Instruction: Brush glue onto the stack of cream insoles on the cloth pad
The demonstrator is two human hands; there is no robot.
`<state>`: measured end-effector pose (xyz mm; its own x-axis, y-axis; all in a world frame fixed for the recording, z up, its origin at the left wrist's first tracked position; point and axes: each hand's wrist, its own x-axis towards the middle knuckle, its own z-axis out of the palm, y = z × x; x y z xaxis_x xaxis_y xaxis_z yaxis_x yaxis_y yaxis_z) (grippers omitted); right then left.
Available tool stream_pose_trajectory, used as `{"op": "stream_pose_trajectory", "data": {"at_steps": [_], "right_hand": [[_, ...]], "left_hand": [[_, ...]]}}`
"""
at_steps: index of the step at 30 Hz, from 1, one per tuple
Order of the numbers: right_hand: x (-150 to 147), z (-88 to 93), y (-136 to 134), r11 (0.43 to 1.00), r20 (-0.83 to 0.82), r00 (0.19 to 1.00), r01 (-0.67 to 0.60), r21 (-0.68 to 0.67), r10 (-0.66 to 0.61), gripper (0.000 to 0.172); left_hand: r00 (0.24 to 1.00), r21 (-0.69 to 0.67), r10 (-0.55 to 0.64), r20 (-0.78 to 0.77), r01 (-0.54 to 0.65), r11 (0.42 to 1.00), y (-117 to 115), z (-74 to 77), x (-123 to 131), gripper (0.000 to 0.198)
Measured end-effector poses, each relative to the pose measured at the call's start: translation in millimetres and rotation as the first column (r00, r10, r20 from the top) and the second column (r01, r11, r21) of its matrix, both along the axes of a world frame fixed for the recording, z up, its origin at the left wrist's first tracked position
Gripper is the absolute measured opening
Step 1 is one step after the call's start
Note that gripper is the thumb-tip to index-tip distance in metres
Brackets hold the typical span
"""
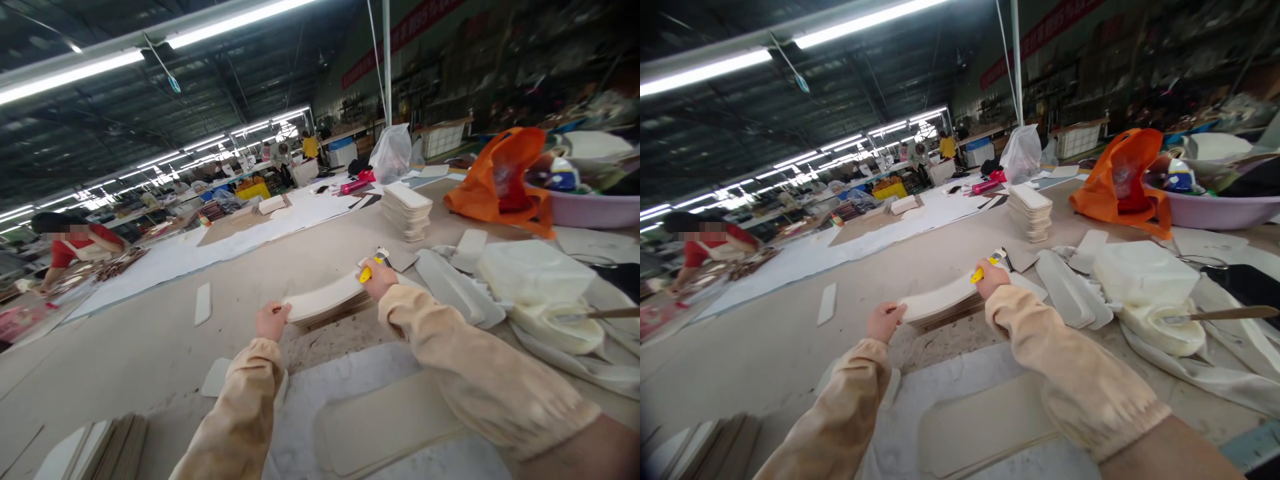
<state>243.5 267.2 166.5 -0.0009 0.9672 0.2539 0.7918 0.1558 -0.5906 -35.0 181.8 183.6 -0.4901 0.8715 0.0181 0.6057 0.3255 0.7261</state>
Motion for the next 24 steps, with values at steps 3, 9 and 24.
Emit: {"op": "stream_pose_trajectory", "data": {"at_steps": [3, 9, 24], "right_hand": [[2, -4.6, 4, 0.999, 0.046, 0.999, -0.005, -0.049, 0.008, 0.016], [41, 11.6, -36, 0.997, 0.138, 0.988, -0.073, 0.029, 0.068, 0.028], [127, -8.5, -263, 0.969, -0.224, 0.960, -0.117, 0.216, 0.166, 0.026]], "left_hand": [[0.995, -0.015, -0.006, -0.101, 0.004, 1.000, 8, -7.5, -3, 0.023], [0.981, 0.056, -0.069, -0.183, 0.080, 0.995, -43, -17.4, 10, 0.048], [0.728, 0.008, -0.676, -0.118, 0.681, 0.732, -205, -66.8, 70, 0.091]]}}
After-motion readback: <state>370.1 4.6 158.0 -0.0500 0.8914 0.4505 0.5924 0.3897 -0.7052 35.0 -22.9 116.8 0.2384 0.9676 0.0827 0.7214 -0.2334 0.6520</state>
